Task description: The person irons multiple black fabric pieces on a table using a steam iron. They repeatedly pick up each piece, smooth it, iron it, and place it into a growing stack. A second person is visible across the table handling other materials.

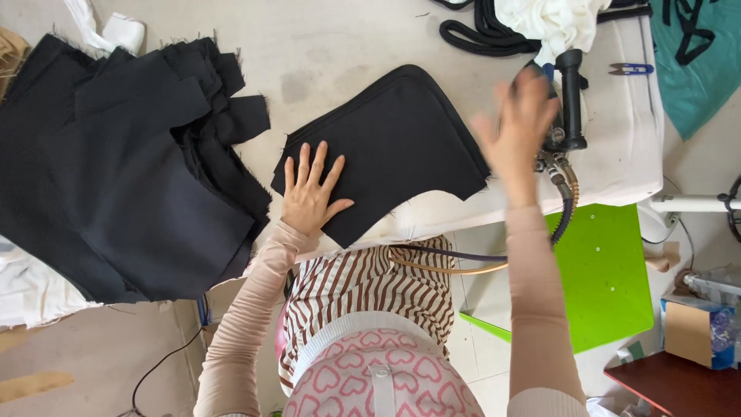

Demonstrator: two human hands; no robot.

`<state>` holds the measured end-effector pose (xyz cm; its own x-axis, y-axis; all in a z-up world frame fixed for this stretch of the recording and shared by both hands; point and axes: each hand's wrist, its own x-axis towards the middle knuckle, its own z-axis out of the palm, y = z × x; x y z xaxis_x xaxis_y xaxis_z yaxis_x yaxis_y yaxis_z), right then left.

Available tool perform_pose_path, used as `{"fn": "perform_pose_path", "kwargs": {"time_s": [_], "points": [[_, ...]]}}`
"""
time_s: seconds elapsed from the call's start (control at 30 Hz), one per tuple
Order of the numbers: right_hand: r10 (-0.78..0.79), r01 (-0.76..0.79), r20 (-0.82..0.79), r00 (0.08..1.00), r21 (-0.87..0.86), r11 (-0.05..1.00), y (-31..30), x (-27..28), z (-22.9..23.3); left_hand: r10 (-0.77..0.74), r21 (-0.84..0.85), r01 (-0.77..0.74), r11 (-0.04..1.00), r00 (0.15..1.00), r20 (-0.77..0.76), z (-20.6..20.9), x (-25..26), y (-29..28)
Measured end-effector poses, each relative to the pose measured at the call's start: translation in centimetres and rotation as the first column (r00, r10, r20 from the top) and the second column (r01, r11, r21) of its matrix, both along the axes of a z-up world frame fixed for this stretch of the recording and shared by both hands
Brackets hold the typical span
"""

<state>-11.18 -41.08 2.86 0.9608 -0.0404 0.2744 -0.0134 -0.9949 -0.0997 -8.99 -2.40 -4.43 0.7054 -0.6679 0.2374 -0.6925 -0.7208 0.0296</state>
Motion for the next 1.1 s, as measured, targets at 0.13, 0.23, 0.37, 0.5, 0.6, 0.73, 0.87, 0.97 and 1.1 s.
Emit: {"fn": "perform_pose_path", "kwargs": {"time_s": [0.13, 0.23, 0.37, 0.5, 0.6, 0.73, 0.87, 0.97, 1.1], "points": [[-0.5, 0.501, -0.043, 0.865, 0.126, 0.856, -7.7, 2.5, 1.6, -0.097, -0.024, 0.096, 0.995, 0.995, -0.025, 0.0, -1.4, -1.7], [-0.628, 0.697, -0.319, 0.71, 0.187, 0.693, -10.7, 2.8, 0.7, -0.12, 0.006, 0.12, 0.993, 0.993, -0.021, 0.3, -2.4, -2.1], [-0.512, 0.654, -0.407, 0.756, 0.433, 0.621, -10.7, 1.2, 2.2, 0.003, -0.081, -0.009, 0.997, 0.997, -0.081, 1.9, -2.3, 0.1], [-0.437, 0.503, -0.256, 0.862, 0.336, 0.796, -9.8, -2.3, 2.0, 0.202, -0.036, -0.2, 0.979, 0.978, 0.049, 3.9, -1.3, 7.6], [-0.334, 0.333, -0.073, 0.94, 0.412, 0.848, -6.4, -5.5, 3.8, 0.367, -0.276, -0.325, 0.905, 0.922, 0.12, 4.7, -1.1, 13.8], [-0.255, 0.296, -0.151, 0.955, 0.492, 0.819, -1.5, -7.0, 7.0, 0.566, -0.243, -0.532, 0.811, 0.818, 0.097, 5.4, -2.0, 19.4], [-0.157, 0.28, -0.309, 0.938, 0.409, 0.868, 3.4, -4.3, 10.2, 0.666, -0.224, -0.659, 0.718, 0.744, -0.053, 3.0, -2.3, 22.1], [-0.1, 0.33, -0.491, 0.865, 0.409, 0.851, 7.5, 0.2, 10.5, 0.689, -0.235, -0.675, 0.699, 0.724, -0.03, 2.5, -2.3, 22.1], [-0.116, 0.285, -0.526, 0.843, 0.253, 0.925, 10.1, 6.2, 7.3, 0.69, -0.267, -0.665, 0.697, 0.724, -0.004, 3.1, -2.0, 21.7]]}}
